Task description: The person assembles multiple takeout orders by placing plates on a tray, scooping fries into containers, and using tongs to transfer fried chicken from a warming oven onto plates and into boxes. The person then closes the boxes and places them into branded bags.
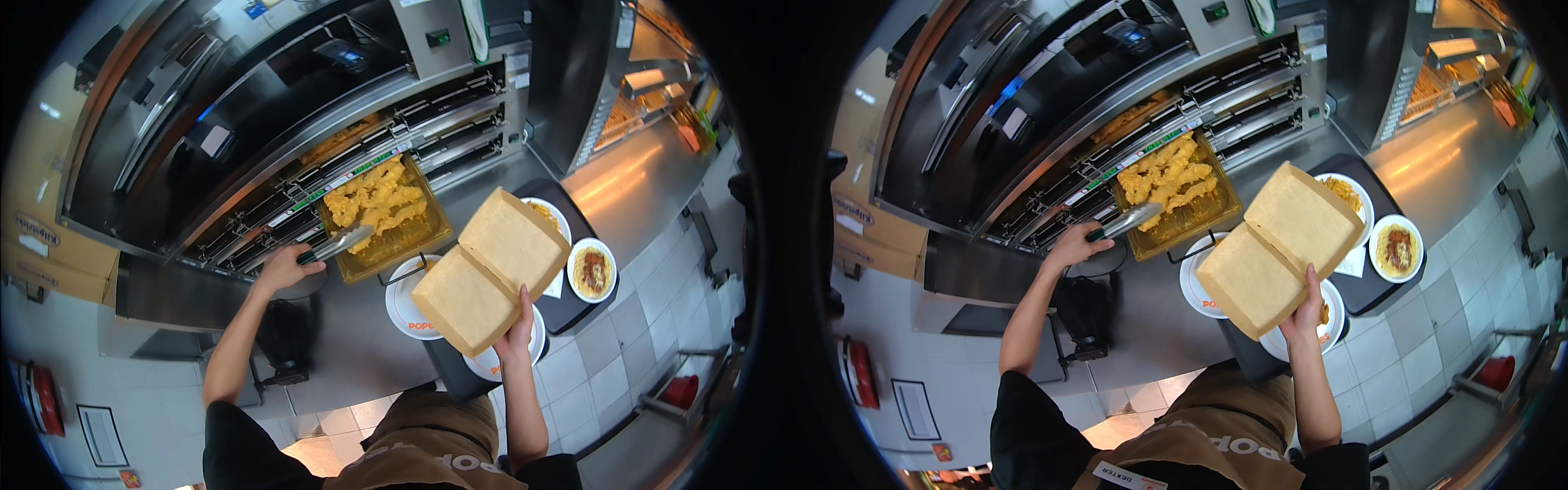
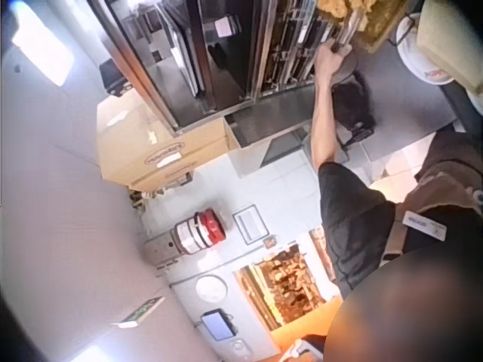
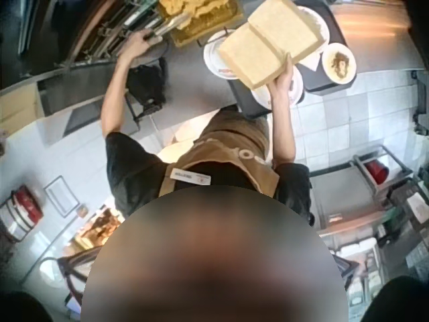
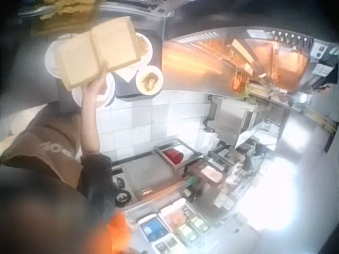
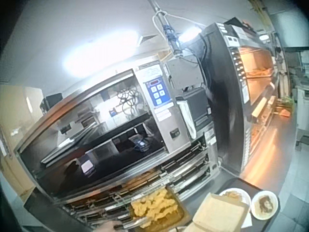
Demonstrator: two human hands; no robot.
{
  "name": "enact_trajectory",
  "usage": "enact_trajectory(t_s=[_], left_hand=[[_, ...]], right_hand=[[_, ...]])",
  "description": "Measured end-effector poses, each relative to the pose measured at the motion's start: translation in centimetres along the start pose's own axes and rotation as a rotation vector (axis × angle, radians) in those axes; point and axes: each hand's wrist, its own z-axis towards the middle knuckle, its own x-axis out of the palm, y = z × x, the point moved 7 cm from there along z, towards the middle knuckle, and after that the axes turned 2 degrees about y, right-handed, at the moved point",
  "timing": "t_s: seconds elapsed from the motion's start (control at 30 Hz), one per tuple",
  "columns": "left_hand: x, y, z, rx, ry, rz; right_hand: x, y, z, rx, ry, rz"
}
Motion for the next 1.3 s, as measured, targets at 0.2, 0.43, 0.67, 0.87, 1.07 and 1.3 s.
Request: enact_trajectory(t_s=[0.2, 0.43, 0.67, 0.87, 1.07, 1.3], left_hand=[[-1.7, -5.5, -2.9, 0.197, 0.264, -0.312], [2.7, -13.0, -3.7, 0.302, 0.745, -0.027], [-3.6, -8.3, 0.7, 0.248, 0.186, 0.180], [2.8, -8.8, 5.8, 0.218, 0.068, 0.377], [-0.3, -8.6, 4.0, 0.137, 0.200, -0.051], [1.0, -15.6, -2.2, 0.568, 0.103, 0.306]], right_hand=[[1.8, -3.8, 0.0, -0.030, -0.063, 0.011], [3.8, -5.5, -0.5, -0.185, -0.032, 0.057], [0.8, -1.9, -2.0, -0.350, -0.183, 0.078], [0.5, -1.0, -1.7, -0.383, -0.194, 0.057], [1.1, -2.0, -1.0, -0.324, -0.167, 0.113], [3.1, -3.2, -0.6, -0.233, -0.112, 0.148]])
